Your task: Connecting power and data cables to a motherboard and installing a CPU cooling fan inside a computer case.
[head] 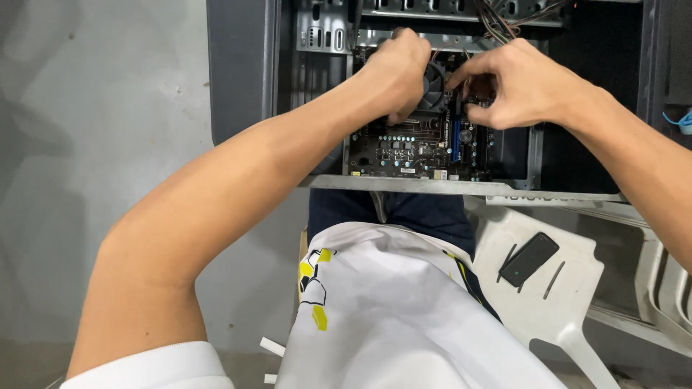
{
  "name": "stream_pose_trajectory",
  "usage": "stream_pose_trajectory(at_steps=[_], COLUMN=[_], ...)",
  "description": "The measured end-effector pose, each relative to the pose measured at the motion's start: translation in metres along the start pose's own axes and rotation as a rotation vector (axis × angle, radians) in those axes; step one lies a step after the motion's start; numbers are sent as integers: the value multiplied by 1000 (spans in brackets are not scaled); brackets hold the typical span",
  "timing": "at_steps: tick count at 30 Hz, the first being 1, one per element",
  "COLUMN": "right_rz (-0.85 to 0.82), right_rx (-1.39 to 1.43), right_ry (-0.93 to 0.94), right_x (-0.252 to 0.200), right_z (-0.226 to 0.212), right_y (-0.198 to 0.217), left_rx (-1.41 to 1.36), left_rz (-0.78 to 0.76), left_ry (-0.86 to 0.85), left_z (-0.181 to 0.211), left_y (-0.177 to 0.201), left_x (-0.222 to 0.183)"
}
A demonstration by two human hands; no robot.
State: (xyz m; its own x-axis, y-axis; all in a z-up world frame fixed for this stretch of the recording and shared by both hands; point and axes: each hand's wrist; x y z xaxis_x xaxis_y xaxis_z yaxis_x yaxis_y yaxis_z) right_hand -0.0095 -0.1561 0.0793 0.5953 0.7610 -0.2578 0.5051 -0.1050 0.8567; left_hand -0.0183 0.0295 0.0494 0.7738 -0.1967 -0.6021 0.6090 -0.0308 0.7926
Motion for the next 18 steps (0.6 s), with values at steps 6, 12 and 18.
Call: stream_pose_trajectory(at_steps=[6, 12, 18], right_rz=[-54, -122, -128], right_rx=[4, -24, 14], right_ry=[-61, -167, -229], right_x=[5, 11, 10], right_z=[11, 17, 3], right_y=[-7, -15, -10], left_rx=[73, -68, -83], left_rz=[50, 186, 160], left_ry=[35, 45, 64], left_z=[12, 15, 16], left_y=[-25, -41, -38], left_x=[16, 25, 22])
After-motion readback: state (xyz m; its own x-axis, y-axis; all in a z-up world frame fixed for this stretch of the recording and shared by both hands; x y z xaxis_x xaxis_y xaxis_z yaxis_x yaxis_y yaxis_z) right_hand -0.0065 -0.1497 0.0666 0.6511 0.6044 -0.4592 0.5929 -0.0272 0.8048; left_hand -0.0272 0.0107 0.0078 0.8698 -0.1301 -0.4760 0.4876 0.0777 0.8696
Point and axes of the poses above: each hand's wrist, its own x-axis towards the middle knuckle, its own y-axis out of the back of the hand, z = x × y, and after that the axes turned 1 degree about -z, right-handed
